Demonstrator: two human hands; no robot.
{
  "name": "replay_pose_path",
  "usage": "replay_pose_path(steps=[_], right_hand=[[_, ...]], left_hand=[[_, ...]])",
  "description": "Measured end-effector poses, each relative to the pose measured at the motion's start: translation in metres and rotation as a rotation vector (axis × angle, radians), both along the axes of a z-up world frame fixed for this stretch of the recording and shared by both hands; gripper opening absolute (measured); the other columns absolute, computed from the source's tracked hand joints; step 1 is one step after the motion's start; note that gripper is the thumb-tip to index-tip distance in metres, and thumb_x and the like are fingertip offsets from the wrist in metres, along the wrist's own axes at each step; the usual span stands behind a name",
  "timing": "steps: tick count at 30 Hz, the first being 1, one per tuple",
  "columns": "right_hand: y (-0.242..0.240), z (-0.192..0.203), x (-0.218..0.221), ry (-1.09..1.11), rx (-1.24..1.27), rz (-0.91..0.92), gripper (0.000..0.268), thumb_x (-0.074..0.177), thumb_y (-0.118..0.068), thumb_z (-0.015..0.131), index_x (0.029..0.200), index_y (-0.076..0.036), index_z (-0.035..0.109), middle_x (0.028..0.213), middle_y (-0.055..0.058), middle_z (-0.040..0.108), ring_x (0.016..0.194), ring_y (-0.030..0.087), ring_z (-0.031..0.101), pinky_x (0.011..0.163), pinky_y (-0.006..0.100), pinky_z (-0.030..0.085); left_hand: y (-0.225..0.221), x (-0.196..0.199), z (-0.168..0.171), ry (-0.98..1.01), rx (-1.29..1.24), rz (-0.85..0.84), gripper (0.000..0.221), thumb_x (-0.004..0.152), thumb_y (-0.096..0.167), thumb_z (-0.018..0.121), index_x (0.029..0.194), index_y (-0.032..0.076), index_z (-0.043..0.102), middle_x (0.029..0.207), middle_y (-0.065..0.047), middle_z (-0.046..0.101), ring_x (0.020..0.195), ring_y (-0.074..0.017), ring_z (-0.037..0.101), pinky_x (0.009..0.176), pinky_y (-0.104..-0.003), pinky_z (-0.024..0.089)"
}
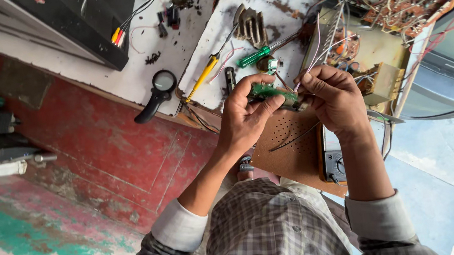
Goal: The person uses a multimeter to test various points on a circuit board inside a disassembled television. They then use a soldering iron to reflow or repair solder joints on the board and a small green circuit module.
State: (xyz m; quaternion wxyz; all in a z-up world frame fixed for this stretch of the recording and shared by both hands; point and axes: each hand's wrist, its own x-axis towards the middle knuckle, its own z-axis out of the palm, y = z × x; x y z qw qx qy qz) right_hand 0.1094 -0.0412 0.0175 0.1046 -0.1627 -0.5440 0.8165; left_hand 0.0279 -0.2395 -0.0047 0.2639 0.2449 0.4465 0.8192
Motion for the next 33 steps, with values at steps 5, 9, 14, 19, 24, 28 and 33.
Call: replay_pose_path(steps=[5,9,14,19,24,28,33], right_hand=[[0.003,-0.011,0.012,0.053,-0.087,-0.070,0.013,0.107,-0.009,0.066,0.097,-0.001,0.070,0.090,0.007,0.071,0.077,0.012,0.062,0.070,0.024,0.047],[0.001,-0.018,0.017,0.105,-0.155,-0.088,0.013,0.105,-0.007,0.064,0.097,0.000,0.071,0.092,0.005,0.070,0.084,0.012,0.064,0.079,0.026,0.052],[0.002,-0.017,0.019,0.080,-0.175,-0.118,0.014,0.105,-0.007,0.062,0.096,0.000,0.071,0.091,0.006,0.071,0.082,0.013,0.065,0.077,0.027,0.054],[0.003,-0.021,0.022,0.068,-0.183,-0.111,0.015,0.104,-0.008,0.062,0.095,0.000,0.070,0.089,0.006,0.071,0.079,0.013,0.066,0.074,0.028,0.056],[0.003,-0.025,0.023,0.069,-0.166,-0.108,0.014,0.105,-0.008,0.065,0.098,0.002,0.072,0.088,0.005,0.069,0.078,0.012,0.063,0.072,0.028,0.055],[0.002,-0.024,0.021,0.063,-0.150,-0.114,0.015,0.104,-0.009,0.065,0.103,0.003,0.074,0.089,0.006,0.070,0.078,0.012,0.063,0.073,0.027,0.054],[0.002,-0.021,0.020,0.018,-0.131,-0.122,0.017,0.103,-0.012,0.064,0.102,0.002,0.074,0.088,0.007,0.073,0.077,0.014,0.068,0.071,0.029,0.059]], left_hand=[[0.012,0.001,0.005,0.086,-0.094,0.018,0.036,0.099,0.012,0.073,0.129,0.000,0.057,0.105,-0.009,0.072,0.097,-0.0153,0.073,0.084,-0.030,0.065],[0.020,0.004,0.003,0.129,-0.128,0.018,0.037,0.099,0.011,0.074,0.130,0.000,0.057,0.105,-0.009,0.071,0.097,-0.0138,0.072,0.088,-0.029,0.063],[0.027,0.006,-0.003,0.028,-0.145,-0.017,0.036,0.096,0.011,0.073,0.128,0.001,0.057,0.102,-0.008,0.071,0.093,-0.0131,0.072,0.082,-0.030,0.066],[0.030,0.009,-0.010,-0.018,-0.122,-0.024,0.035,0.096,0.010,0.073,0.126,0.000,0.058,0.105,-0.009,0.070,0.094,-0.0145,0.071,0.083,-0.031,0.066],[0.027,0.011,-0.012,0.008,-0.127,-0.019,0.033,0.097,0.011,0.073,0.125,0.000,0.058,0.106,-0.010,0.071,0.097,-0.0151,0.072,0.084,-0.031,0.066],[0.024,0.012,-0.009,0.005,-0.128,-0.019,0.032,0.097,0.012,0.073,0.124,0.001,0.059,0.107,-0.010,0.072,0.098,-0.0152,0.072,0.085,-0.030,0.066],[0.019,0.012,-0.008,0.020,-0.164,-0.002,0.030,0.097,0.014,0.073,0.123,0.002,0.061,0.109,-0.009,0.072,0.097,-0.0148,0.072,0.085,-0.030,0.065]])
